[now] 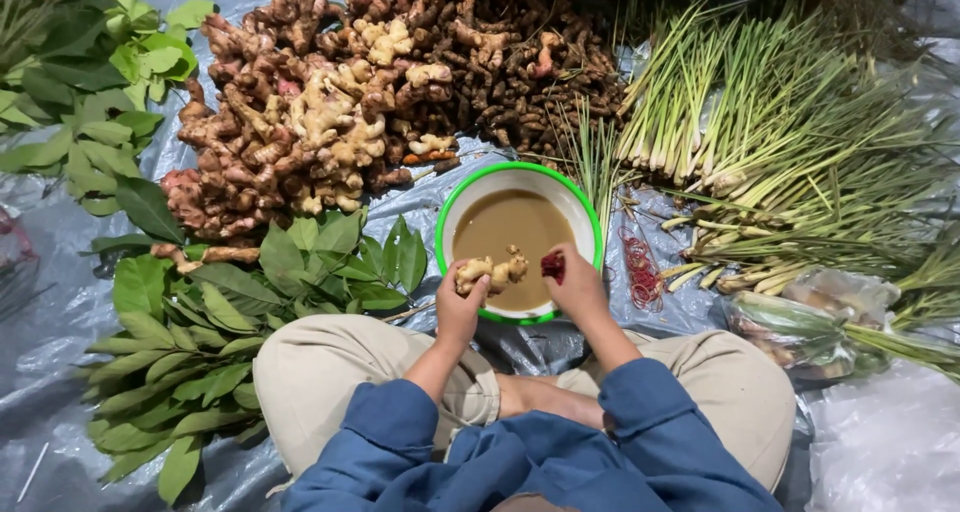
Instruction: Cleaning lemongrass stalks by wiping them with a cloth and washing ginger roots in a bowl of liquid.
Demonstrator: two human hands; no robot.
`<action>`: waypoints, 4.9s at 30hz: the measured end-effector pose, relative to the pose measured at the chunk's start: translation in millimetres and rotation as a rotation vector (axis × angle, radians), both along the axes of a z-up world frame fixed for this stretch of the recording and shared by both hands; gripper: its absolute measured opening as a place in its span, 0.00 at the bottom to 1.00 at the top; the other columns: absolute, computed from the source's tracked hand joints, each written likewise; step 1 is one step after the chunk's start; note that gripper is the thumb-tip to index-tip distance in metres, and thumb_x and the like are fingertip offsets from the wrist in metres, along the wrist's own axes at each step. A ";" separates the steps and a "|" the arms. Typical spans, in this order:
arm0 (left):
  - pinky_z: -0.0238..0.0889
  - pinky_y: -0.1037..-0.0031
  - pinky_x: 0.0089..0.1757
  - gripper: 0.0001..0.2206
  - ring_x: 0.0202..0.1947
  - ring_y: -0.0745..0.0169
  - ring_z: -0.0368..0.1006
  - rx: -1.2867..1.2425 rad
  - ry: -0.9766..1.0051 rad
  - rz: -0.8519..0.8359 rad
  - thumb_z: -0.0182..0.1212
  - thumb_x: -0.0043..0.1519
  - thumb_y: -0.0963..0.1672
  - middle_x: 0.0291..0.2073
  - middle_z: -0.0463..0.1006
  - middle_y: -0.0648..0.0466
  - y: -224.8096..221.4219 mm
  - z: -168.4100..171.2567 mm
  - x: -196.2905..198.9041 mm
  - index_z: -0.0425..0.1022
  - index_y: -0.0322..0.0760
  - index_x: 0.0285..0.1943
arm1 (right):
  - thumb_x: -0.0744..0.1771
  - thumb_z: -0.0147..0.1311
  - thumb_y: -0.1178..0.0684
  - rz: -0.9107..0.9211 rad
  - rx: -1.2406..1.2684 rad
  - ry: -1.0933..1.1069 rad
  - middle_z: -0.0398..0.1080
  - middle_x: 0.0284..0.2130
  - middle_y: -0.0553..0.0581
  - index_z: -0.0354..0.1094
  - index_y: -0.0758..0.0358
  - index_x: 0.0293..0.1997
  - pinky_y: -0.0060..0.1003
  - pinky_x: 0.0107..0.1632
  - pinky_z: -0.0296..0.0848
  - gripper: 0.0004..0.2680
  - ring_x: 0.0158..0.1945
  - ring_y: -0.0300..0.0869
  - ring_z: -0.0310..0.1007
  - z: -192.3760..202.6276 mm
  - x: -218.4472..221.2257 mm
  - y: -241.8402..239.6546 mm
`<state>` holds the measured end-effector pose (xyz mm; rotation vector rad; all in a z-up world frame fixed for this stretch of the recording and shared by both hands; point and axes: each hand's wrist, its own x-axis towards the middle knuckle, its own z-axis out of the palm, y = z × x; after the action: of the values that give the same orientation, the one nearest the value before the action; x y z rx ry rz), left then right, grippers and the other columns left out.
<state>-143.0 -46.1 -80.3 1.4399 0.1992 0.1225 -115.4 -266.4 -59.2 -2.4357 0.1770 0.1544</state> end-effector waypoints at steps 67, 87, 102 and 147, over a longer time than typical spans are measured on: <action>0.73 0.61 0.31 0.15 0.32 0.44 0.81 0.137 0.094 0.084 0.71 0.54 0.45 0.33 0.82 0.38 1.2 17.7 8.6 0.79 0.43 0.50 | 0.67 0.41 0.38 0.180 -0.064 -0.103 0.64 0.15 0.70 0.63 0.63 0.19 0.53 0.35 0.69 0.20 0.28 0.65 0.70 -32.5 14.4 18.1; 0.73 0.64 0.26 0.14 0.26 0.49 0.79 0.137 0.125 0.102 0.70 0.55 0.46 0.30 0.82 0.40 3.7 12.6 11.6 0.80 0.43 0.49 | 0.68 0.56 0.53 -0.414 1.480 0.188 0.72 0.37 0.53 0.68 0.62 0.60 0.37 0.50 0.73 0.13 0.40 0.42 0.73 -0.2 10.5 7.8; 0.69 0.72 0.22 0.11 0.15 0.59 0.75 0.097 0.103 0.103 0.68 0.55 0.44 0.17 0.77 0.46 4.0 20.5 8.9 0.80 0.41 0.46 | 0.71 0.49 0.55 -0.415 1.609 0.146 0.62 0.27 0.50 0.58 0.39 0.51 0.19 0.22 0.51 0.08 0.23 0.34 0.50 -21.9 16.9 0.6; 0.72 0.56 0.50 0.29 0.50 0.39 0.78 0.181 0.034 -0.082 0.81 0.45 0.46 0.45 0.83 0.40 2.3 9.1 0.0 0.78 0.43 0.57 | 0.69 0.49 0.55 -0.127 0.915 -0.106 0.65 0.31 0.60 0.58 0.63 0.61 0.34 0.16 0.65 0.13 0.15 0.41 0.63 -11.3 -3.0 -15.7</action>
<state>-143.0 -43.8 -71.2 1.6287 0.1596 0.0496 -118.3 -282.1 -70.4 -1.5127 0.1642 0.0316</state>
